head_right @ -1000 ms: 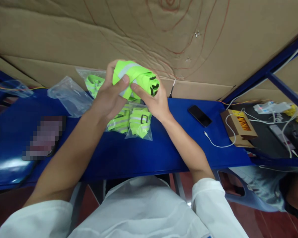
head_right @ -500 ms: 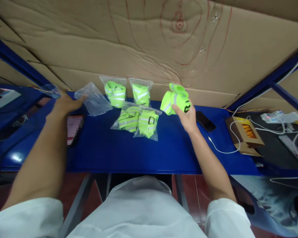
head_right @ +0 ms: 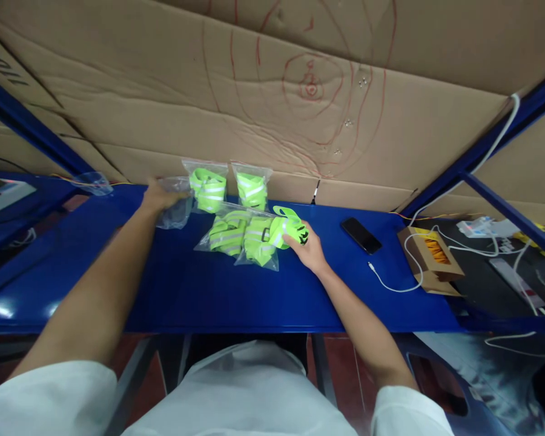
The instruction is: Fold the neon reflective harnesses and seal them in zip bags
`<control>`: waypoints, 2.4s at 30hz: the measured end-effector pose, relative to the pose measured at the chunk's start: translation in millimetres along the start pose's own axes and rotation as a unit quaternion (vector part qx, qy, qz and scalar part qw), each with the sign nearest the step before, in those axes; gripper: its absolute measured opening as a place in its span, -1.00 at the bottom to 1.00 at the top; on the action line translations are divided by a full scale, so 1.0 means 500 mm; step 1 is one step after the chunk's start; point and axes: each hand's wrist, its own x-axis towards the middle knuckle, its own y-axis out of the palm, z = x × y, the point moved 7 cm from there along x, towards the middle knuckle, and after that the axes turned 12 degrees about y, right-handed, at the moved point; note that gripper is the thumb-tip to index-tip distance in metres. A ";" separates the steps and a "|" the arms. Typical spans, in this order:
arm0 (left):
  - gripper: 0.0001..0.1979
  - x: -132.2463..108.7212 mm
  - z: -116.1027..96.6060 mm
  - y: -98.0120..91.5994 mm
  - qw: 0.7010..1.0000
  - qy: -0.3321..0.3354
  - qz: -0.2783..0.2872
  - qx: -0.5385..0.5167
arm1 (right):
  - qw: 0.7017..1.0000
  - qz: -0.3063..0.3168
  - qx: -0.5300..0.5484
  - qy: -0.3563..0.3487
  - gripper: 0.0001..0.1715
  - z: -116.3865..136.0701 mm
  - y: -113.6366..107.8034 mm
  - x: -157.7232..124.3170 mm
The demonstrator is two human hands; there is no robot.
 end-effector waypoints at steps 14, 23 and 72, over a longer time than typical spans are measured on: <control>-0.37 -0.116 -0.461 0.230 0.937 0.216 0.184 0.204 | 0.975 -0.054 0.205 0.060 -0.35 0.014 -0.044 -0.002; -0.12 -0.139 -0.504 0.301 0.902 0.233 0.227 0.284 | 0.930 0.020 0.335 0.149 -0.34 0.003 0.008 -0.014; 0.26 -0.192 -0.541 0.328 0.892 0.272 0.240 0.270 | 0.954 0.103 0.222 0.176 -0.40 0.051 0.002 -0.049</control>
